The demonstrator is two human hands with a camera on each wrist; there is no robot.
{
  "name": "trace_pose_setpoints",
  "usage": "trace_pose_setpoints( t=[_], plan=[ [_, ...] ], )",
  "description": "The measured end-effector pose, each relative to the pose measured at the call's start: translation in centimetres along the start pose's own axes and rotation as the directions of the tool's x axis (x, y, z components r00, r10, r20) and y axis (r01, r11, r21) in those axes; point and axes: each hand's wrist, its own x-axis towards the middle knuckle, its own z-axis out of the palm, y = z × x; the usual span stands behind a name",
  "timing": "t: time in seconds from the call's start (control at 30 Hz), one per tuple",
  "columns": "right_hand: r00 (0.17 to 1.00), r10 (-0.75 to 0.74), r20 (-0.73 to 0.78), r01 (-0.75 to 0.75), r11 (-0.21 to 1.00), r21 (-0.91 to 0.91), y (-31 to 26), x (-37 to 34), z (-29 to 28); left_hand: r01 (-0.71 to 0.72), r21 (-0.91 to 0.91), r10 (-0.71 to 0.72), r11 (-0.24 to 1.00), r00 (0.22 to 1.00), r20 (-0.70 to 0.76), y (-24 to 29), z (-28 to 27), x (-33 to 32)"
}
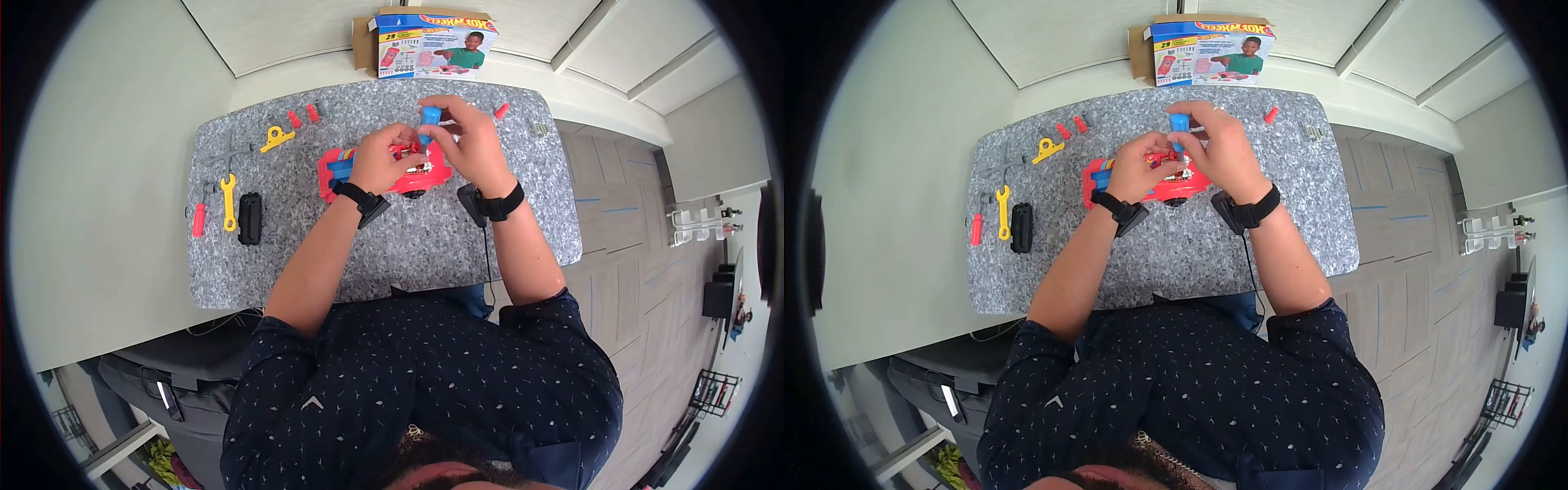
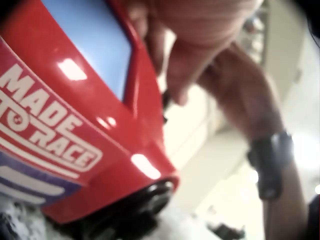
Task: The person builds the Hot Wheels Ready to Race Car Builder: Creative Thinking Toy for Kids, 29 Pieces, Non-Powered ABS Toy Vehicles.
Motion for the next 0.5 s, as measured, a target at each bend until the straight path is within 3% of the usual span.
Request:
trace_pose_setpoints(
  t=[0.13, 0.23, 0.37, 0.43, 0.5],
  plan=[
    [0.997, -0.026, -0.076, 0.030, 0.998, 0.059, -0.1, 0.3, 0.1, -0.015, -0.019, 0.015, 1.000, 1.000, -0.016, -0.9, 0.3, 0.0],
    [0.994, -0.084, -0.074, 0.085, 0.996, 0.007, 0.8, 0.5, 0.6, -0.008, 0.008, 0.008, 1.000, 1.000, -0.024, -0.6, 0.4, 0.0],
    [0.998, 0.005, -0.065, -0.015, 0.988, -0.153, 0.4, 0.6, 0.2, -0.007, -0.071, 0.001, 0.997, 0.997, -0.082, -1.6, 1.1, 0.3],
    [0.997, 0.040, -0.069, -0.057, 0.960, -0.275, 0.3, 1.1, 0.1, 0.010, 0.014, -0.010, 1.000, 0.999, -0.033, -1.8, 0.8, 0.2],
    [0.991, -0.065, -0.117, 0.050, 0.990, -0.128, -0.7, 1.6, -0.1, -0.029, 0.061, 0.030, 0.998, 0.999, -0.012, -1.7, 0.7, 0.4]
  ],
)
